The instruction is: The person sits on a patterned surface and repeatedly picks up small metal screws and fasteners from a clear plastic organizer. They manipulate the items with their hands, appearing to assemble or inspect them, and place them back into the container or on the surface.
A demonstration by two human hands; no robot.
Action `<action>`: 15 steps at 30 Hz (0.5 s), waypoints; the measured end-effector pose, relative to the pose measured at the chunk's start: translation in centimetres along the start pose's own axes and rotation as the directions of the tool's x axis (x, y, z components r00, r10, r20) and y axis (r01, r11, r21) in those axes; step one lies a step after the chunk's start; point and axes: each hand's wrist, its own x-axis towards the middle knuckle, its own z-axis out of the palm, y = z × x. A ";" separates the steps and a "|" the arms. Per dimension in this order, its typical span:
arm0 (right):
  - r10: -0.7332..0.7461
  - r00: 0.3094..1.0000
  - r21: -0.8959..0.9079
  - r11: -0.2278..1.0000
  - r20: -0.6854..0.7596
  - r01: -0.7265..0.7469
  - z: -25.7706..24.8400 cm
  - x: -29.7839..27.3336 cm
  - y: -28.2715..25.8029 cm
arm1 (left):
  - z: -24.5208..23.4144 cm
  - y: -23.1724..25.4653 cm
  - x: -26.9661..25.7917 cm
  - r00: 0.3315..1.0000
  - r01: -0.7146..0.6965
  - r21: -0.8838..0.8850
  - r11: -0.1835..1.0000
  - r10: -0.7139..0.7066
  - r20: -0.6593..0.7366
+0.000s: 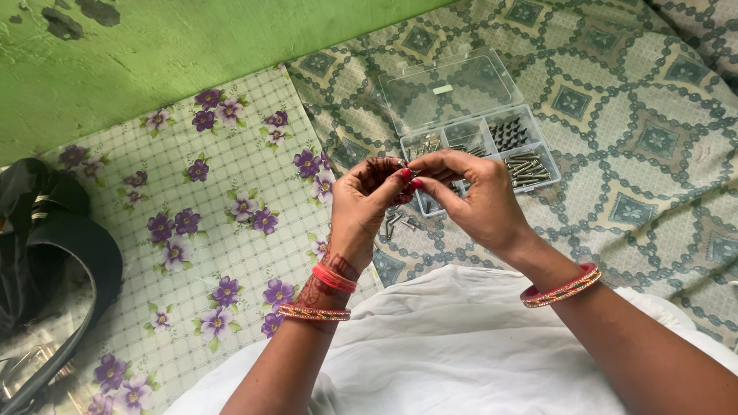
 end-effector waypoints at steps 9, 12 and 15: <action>-0.313 0.947 -0.270 0.920 -0.078 0.282 -1.0 0.2 0.4 | 1.4 1.6 -0.3 0.923 -0.367 0.584 0.724 0.360 0.134; -0.337 0.939 -0.276 0.911 -0.070 0.306 -0.9 0.1 0.0 | 1.5 1.6 -0.5 0.928 -0.344 0.572 0.745 0.363 0.085; -0.283 0.957 -0.196 0.943 -0.055 0.268 -0.9 0.3 -0.1 | 1.3 1.8 -0.6 0.905 -0.395 0.574 0.717 0.413 0.106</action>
